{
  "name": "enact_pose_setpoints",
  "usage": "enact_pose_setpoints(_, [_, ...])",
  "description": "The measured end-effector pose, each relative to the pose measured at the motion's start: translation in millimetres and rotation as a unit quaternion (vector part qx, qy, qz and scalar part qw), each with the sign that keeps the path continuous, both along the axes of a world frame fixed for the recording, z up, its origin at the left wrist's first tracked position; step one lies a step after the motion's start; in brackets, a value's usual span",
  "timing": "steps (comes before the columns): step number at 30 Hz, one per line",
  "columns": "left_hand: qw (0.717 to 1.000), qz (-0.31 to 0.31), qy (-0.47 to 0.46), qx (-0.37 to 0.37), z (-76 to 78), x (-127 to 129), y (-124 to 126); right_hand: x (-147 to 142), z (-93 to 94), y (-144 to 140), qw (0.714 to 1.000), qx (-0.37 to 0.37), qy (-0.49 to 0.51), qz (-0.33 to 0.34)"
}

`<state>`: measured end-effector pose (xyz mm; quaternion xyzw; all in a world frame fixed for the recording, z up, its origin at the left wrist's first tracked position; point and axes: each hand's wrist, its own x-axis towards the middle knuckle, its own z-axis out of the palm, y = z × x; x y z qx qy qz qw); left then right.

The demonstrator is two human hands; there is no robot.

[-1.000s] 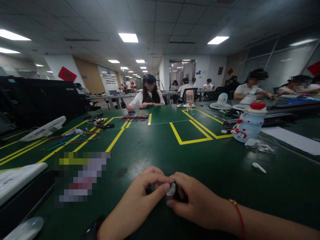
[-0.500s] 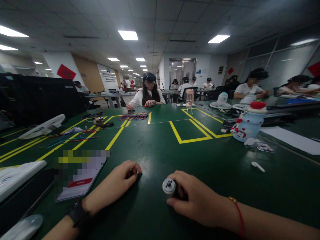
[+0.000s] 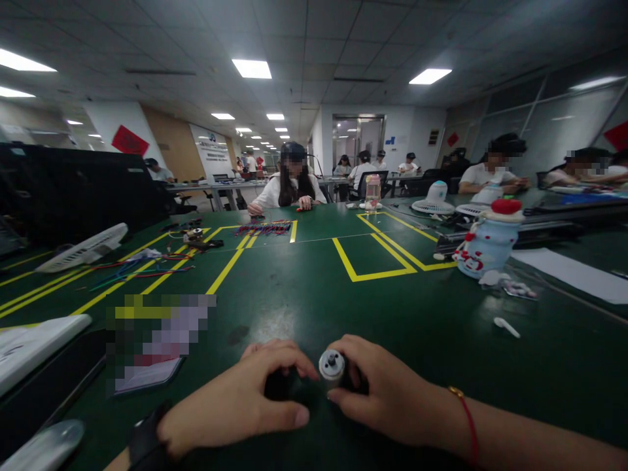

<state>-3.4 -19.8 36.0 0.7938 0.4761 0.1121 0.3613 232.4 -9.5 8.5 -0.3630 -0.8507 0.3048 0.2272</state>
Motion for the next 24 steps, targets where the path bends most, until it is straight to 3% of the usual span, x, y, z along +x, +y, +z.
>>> enact_pose_setpoints(2, [0.997,0.033,-0.068,-0.014,-0.6,6,-3,0,0.1,1,1.0,0.001,0.003,0.001])
enact_pose_setpoints(4, [0.988,0.08,-0.126,0.024,-2.6,15,-4,0,0.1,1,1.0,0.001,0.006,0.005])
enact_pose_setpoints(8, [0.977,0.074,-0.157,0.122,-5.3,34,-5,0,-1.3,1,1.0,0.008,0.006,0.011])
enact_pose_setpoints(14, [0.963,0.123,-0.2,0.134,-3.0,32,-1,-1,0.3,2,1.0,0.013,0.01,0.013])
enact_pose_setpoints(17, [0.977,0.111,-0.151,0.105,-8.3,17,6,0,2.2,1,1.0,0.009,0.003,0.013])
enact_pose_setpoints(24, [0.994,-0.008,-0.009,0.108,-26.9,3,14,1,0.2,1,1.0,-0.007,-0.006,0.003])
